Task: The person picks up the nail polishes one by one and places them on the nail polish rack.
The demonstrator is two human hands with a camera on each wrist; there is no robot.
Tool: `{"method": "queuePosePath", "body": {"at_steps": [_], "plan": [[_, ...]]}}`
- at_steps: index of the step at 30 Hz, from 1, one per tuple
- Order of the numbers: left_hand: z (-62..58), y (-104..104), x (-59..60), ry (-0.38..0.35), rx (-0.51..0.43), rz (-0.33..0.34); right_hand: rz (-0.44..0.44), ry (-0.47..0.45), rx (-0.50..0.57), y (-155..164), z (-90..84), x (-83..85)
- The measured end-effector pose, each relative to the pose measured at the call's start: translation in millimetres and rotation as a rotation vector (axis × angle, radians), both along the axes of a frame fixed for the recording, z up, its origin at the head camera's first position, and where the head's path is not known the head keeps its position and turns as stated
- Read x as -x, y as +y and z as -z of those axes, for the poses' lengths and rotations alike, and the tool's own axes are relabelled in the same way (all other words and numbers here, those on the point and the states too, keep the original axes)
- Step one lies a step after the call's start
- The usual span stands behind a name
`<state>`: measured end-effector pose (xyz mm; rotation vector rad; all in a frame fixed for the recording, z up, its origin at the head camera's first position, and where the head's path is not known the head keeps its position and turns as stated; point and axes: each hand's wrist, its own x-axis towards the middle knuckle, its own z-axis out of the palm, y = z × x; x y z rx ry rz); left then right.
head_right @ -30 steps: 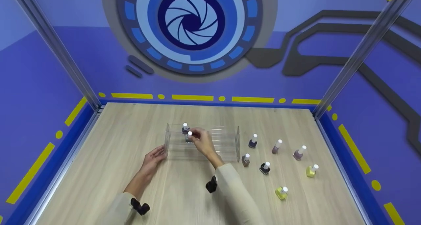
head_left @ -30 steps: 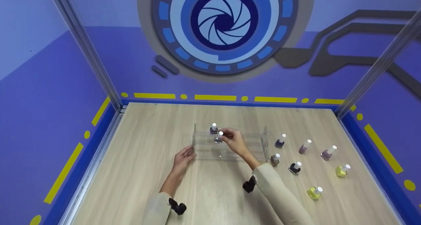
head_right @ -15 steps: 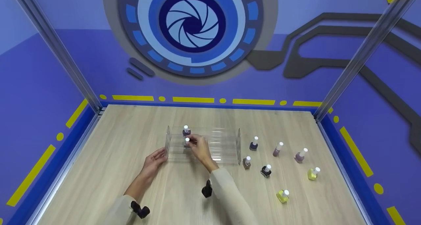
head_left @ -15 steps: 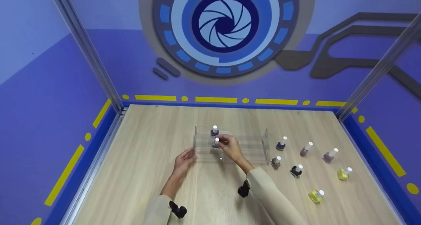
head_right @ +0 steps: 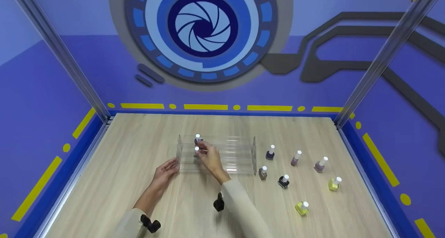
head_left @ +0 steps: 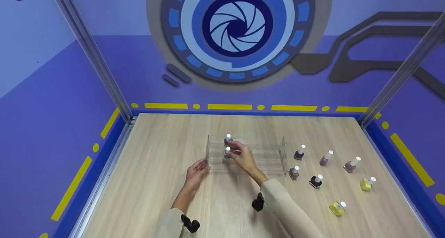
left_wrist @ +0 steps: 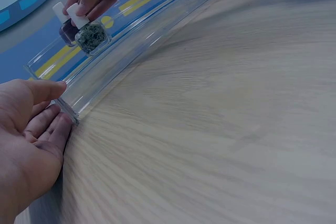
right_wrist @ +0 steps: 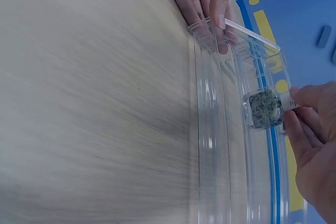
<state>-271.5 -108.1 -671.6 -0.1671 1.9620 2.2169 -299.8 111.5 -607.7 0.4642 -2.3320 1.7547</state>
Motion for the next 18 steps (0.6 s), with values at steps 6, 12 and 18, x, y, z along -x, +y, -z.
{"method": "queuePosePath", "body": {"at_steps": [6,12,18], "plan": [[-0.5,0.3,0.4,0.000,-0.006,0.009,-0.009,0.016,0.015,7.7,-28.3,-19.7],[-0.6,0.8,-1.8,0.002,0.034,0.003,0.037,0.034,-0.008,30.7,-50.0,-43.7],[2.1,0.9,-1.2,0.000,0.018,-0.002,0.118,0.076,-0.050,61.4,-56.9,-60.4]]}}
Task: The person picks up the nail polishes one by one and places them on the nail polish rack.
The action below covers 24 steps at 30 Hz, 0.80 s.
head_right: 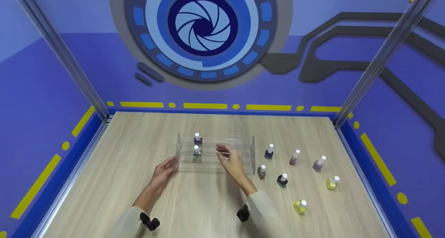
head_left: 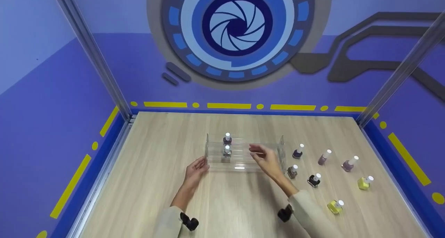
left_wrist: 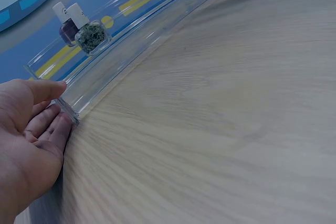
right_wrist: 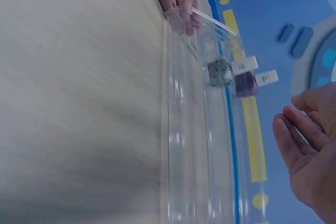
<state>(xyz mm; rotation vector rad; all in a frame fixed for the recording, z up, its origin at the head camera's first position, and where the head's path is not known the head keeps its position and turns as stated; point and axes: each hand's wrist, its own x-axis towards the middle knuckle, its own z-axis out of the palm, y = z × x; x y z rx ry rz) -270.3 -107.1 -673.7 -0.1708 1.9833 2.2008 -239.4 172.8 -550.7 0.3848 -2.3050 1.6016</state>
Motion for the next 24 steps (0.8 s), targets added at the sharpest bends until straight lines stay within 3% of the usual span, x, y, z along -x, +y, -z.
{"method": "queuePosePath", "body": {"at_steps": [5,10,17,24], "plan": [[-1.4,0.0,-1.6,0.004,-0.006,0.012,0.081,0.031,-0.028,37.2,11.4,-11.2],[-3.4,-1.0,-3.3,0.006,-0.002,0.020,0.116,0.031,0.017,81.0,25.9,-25.7],[-1.3,0.1,-1.0,0.014,-0.008,0.015,0.215,0.063,0.045,130.2,24.8,-54.1],[0.5,1.4,1.5,-0.010,0.011,-0.012,0.385,-0.023,0.021,168.5,26.1,-82.2]]}}
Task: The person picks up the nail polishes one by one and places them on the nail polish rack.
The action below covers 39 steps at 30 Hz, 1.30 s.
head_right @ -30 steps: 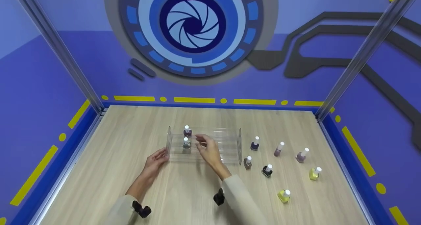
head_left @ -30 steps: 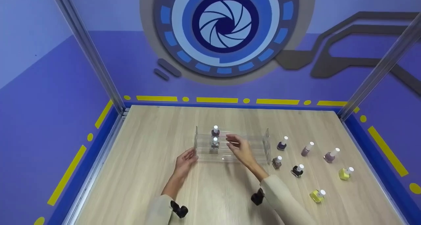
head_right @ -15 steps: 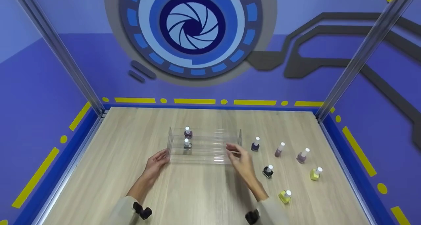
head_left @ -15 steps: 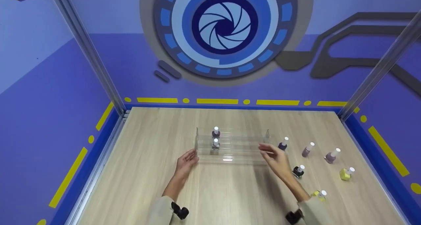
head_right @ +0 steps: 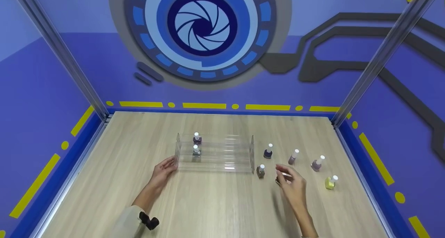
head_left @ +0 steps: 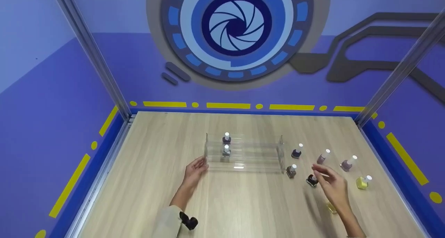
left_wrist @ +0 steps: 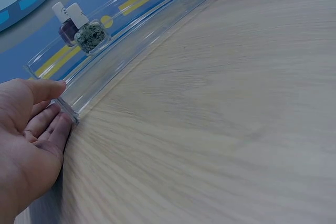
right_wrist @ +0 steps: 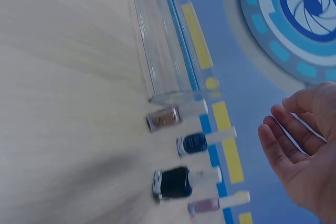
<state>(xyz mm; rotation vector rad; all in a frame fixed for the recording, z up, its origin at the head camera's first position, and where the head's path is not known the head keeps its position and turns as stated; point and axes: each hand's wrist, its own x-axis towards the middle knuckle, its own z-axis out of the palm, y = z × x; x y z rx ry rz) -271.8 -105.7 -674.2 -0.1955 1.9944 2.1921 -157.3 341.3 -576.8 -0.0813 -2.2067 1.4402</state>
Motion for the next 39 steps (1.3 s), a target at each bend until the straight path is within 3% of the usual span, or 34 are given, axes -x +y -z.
{"method": "queuePosePath", "body": {"at_steps": [4,11,19,26,30,39], "plan": [[-2.0,0.0,0.0,-0.001,-0.007,-0.007,0.042,-0.075,0.018,17.6,2.7,-10.7],[-2.3,-1.1,-2.3,-0.018,-0.015,0.001,0.104,-0.301,0.025,43.5,12.4,-23.0],[-0.7,-1.1,-1.7,-0.006,-0.005,0.002,0.148,-0.486,0.055,55.5,24.8,-33.3],[0.0,-1.3,1.8,0.029,0.000,-0.003,0.135,-0.481,0.068,58.5,41.9,-39.6],[-0.9,-1.1,1.0,0.015,0.008,-0.001,0.144,-0.528,0.045,58.8,50.6,-41.4],[-1.9,-1.9,-3.2,0.025,-0.007,0.010,0.137,-0.564,0.017,61.1,56.8,-47.6]]}}
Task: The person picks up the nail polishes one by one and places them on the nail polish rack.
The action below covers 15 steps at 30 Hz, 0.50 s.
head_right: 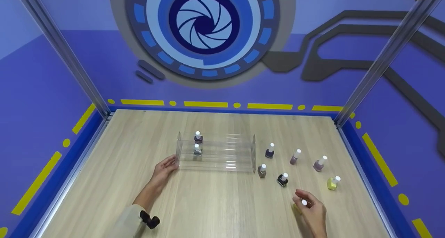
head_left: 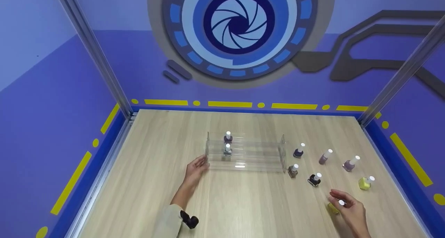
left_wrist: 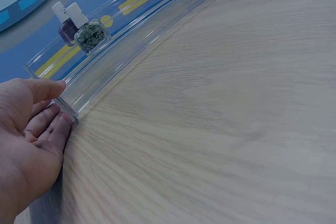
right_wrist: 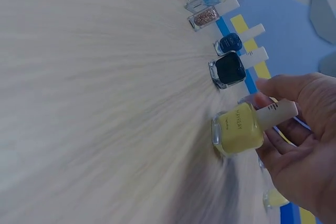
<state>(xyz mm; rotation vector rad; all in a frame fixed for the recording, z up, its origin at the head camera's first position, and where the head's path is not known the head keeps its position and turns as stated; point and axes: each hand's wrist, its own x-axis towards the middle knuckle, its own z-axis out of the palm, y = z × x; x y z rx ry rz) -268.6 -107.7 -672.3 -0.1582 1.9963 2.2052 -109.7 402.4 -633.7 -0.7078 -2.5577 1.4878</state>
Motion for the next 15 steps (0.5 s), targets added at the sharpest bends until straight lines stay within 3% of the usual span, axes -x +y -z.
{"method": "queuePosePath", "body": {"at_steps": [10,15], "plan": [[-2.4,1.1,-0.5,-0.004,-0.001,0.005,0.011,-0.058,0.067,14.2,6.7,-11.8],[-2.4,0.8,0.1,-0.006,0.001,-0.002,0.055,-0.005,0.115,17.2,7.9,-14.5]]}}
